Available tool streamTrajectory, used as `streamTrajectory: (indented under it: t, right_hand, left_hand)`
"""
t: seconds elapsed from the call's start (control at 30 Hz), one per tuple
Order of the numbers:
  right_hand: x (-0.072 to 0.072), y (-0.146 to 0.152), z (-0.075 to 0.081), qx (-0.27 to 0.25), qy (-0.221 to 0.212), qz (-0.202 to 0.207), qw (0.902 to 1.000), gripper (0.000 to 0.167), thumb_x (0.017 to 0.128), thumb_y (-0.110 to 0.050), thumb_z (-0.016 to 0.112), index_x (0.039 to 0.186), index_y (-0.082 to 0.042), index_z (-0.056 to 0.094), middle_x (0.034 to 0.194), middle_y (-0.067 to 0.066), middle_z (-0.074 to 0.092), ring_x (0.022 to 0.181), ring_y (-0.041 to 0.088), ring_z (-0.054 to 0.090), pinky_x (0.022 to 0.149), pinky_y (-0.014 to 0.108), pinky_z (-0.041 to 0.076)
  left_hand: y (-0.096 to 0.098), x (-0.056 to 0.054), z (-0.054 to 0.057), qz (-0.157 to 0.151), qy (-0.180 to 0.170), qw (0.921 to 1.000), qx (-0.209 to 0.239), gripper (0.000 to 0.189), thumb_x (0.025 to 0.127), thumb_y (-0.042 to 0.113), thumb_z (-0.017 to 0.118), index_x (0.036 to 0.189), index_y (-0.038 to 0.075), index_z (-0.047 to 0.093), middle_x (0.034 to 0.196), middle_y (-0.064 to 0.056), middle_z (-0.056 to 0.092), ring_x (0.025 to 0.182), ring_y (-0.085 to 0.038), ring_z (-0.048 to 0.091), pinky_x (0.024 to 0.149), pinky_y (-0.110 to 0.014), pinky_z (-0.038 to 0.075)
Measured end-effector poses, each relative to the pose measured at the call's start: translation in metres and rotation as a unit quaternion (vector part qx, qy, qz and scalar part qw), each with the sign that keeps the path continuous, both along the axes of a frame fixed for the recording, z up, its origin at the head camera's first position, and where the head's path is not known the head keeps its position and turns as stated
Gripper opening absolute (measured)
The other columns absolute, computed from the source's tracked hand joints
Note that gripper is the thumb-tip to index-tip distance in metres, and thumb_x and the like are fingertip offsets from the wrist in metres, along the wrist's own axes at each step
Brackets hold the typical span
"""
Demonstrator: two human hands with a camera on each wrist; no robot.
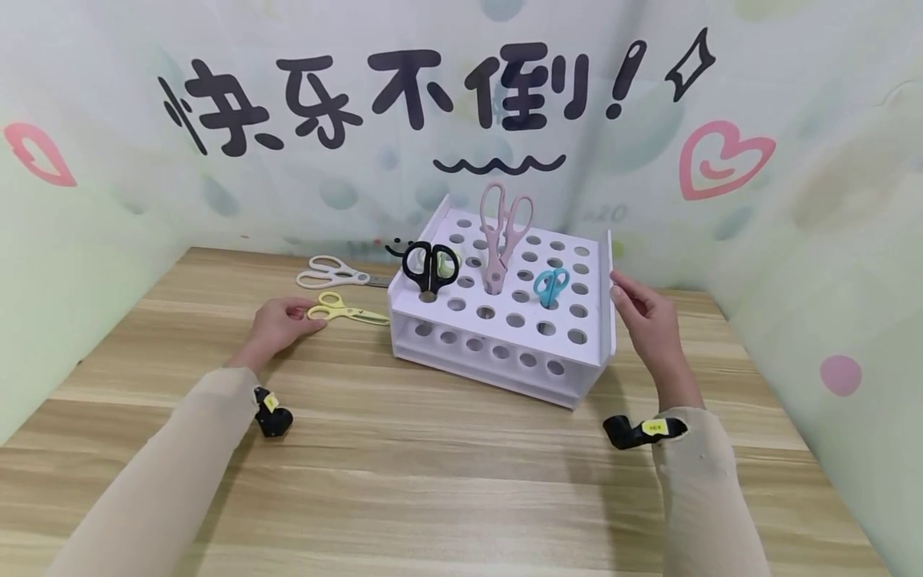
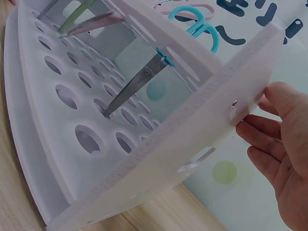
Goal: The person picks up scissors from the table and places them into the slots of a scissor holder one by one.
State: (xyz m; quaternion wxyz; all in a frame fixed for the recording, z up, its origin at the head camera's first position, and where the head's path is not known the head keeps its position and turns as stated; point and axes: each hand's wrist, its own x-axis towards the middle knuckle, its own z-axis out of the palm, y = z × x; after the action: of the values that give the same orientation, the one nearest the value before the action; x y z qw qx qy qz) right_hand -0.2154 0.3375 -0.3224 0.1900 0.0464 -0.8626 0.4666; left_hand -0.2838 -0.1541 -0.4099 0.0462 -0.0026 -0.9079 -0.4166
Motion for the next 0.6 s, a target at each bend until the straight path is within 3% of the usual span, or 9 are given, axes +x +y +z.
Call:
streamTrajectory:
  t: [0.17, 0.33, 0.6]
  right_hand:
    - [-0.003, 0.004, -0.004, -0.002, -0.004, 0.0, 1.0, 0.041, 0.094, -0.019, 0.053, 0.128, 0.004, 0.048, 0.113, -0.013, 0.054, 0.087, -0.001, 0.049, 0.069, 0.006, 0.041]
    - [-0.006, 0.006, -0.008, -0.006, -0.001, 0.002, 1.0, 0.041, 0.094, -0.018, 0.053, 0.128, 0.004, 0.048, 0.111, -0.015, 0.054, 0.087, -0.001, 0.049, 0.069, 0.006, 0.041]
    - [-0.01, 0.012, -0.013, 0.009, -0.007, -0.008, 0.9999, 0.042, 0.094, -0.024, 0.053, 0.13, -0.003, 0.05, 0.117, -0.011, 0.055, 0.09, 0.001, 0.048, 0.07, 0.007, 0.041]
  left_hand:
    - [-0.002, -0.001, 0.0, 0.0, -0.015, 0.9998, 0.015, 0.042, 0.077, 0.015, 0.075, 0.11, -0.007, 0.061, 0.093, -0.017, 0.057, 0.082, -0.022, 0.049, 0.068, -0.027, 0.038]
    - [-0.009, -0.004, 0.001, 0.001, -0.047, 0.9969, 0.063, 0.047, 0.077, 0.017, 0.074, 0.116, -0.005, 0.059, 0.102, -0.019, 0.059, 0.085, -0.017, 0.05, 0.068, -0.02, 0.041]
    - [-0.015, -0.003, 0.012, -0.009, -0.075, 0.9925, 0.096, 0.05, 0.079, 0.018, 0.074, 0.122, -0.002, 0.056, 0.11, -0.021, 0.059, 0.084, -0.01, 0.055, 0.069, -0.017, 0.046]
